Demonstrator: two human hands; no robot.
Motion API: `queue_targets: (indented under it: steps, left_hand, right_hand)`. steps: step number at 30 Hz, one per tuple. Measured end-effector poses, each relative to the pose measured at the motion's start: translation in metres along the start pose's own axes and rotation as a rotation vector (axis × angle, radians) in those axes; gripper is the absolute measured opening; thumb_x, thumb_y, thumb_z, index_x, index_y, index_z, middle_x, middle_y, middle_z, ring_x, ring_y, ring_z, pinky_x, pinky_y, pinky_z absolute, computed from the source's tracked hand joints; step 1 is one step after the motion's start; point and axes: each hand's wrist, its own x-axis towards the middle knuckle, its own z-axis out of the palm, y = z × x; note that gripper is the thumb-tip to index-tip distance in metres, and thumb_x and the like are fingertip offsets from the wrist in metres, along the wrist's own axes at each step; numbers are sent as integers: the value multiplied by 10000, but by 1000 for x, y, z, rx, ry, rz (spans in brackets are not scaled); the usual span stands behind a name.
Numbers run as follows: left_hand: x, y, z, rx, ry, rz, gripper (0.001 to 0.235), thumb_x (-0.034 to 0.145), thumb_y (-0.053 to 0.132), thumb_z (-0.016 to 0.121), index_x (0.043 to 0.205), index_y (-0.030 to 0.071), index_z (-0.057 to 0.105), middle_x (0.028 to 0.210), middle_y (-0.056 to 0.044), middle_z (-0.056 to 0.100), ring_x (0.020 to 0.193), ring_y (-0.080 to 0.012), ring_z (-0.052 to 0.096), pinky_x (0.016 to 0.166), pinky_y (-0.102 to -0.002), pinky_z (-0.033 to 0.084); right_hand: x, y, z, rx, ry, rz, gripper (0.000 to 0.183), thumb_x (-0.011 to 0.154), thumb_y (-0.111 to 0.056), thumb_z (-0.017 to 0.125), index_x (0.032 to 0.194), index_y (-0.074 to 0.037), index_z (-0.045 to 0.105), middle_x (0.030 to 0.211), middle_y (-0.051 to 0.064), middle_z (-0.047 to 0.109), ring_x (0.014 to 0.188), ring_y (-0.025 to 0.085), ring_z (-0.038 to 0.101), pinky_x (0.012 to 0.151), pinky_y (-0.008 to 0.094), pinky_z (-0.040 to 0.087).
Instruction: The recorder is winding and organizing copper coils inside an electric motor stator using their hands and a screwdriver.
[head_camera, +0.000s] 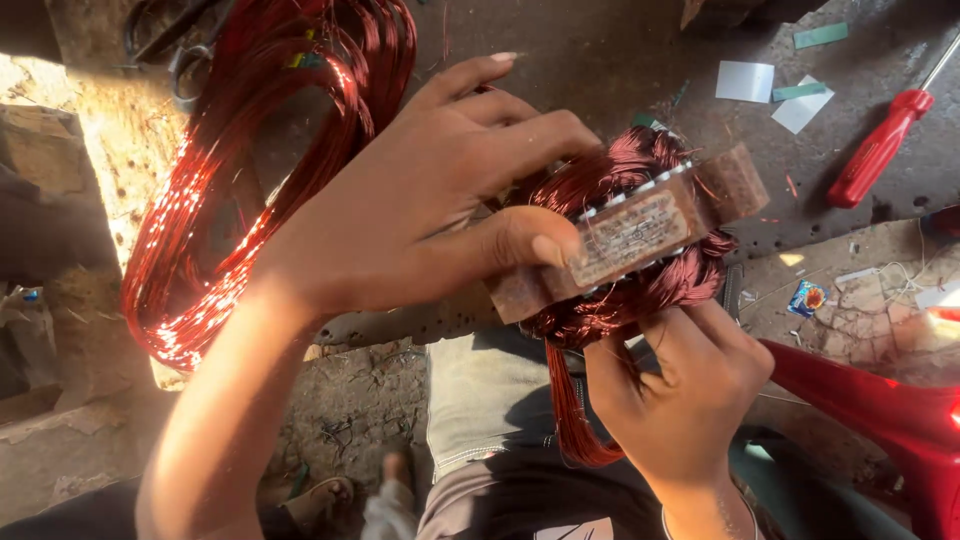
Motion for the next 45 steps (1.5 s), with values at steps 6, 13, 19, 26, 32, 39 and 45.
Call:
queue_targets:
  steps: [6,13,19,26,32,39,45]
  left_hand:
    - [1,-4,4,-15,17,63,842,1097,677,228,1349,-40,591,1142,-236,688,1236,-402,623,1271,-585,219]
    - [7,4,-1,12,-43,-53,911,1008,718,185,1239,-42,632,890,-207,673,1034,-426,650,1239,-577,249]
    - [7,7,-2,43,-17,3,822,1079,678,205,1095,-22,635,823,-196,630,941,-450,623,1217,-580,275]
    - [9,17,-5,30,-21,-28,766,1093,637,247,1007,-23,626,712,-193,574,852,-470,592,1203,-558,292]
    - [6,17,-2,39,-46,-94,687,1055,567,258,910,-3,613,697,-173,555,830,-442,598,1235,-553,289]
    - [5,17,-1,-6,5,-20,667,1126,525,253,984,5,646,824,-184,598,867,-458,590,1199,-576,288]
    - [1,16,1,21,16,46,602,1096,447,270,1118,29,703,912,-193,636,875,-453,595,1176,-566,323]
  right_hand:
    - [-2,6,3,20,-11,25,178,743,-60,769,917,-50,736,741,82,623,593,222,567,546,318,419]
    - [-3,8,8,-113,-3,-46,165,716,-73,778,866,-84,712,680,62,598,585,265,540,561,380,410]
    - [6,-1,6,-58,-26,-94,224,720,-75,746,938,-91,698,759,88,621,658,316,590,605,412,453]
    - [0,1,-1,-30,-48,-31,181,781,-51,718,960,-70,695,801,105,651,680,318,639,612,398,465]
    - [4,-6,5,8,-18,-7,143,788,-83,755,889,-52,659,780,113,638,695,322,638,645,408,475]
    - [4,-4,13,-35,9,-67,216,776,-137,801,893,-68,633,771,108,637,707,353,631,657,441,458]
    - [3,-5,15,-51,-25,-68,227,781,-141,791,920,-74,623,737,89,638,680,342,637,649,431,466]
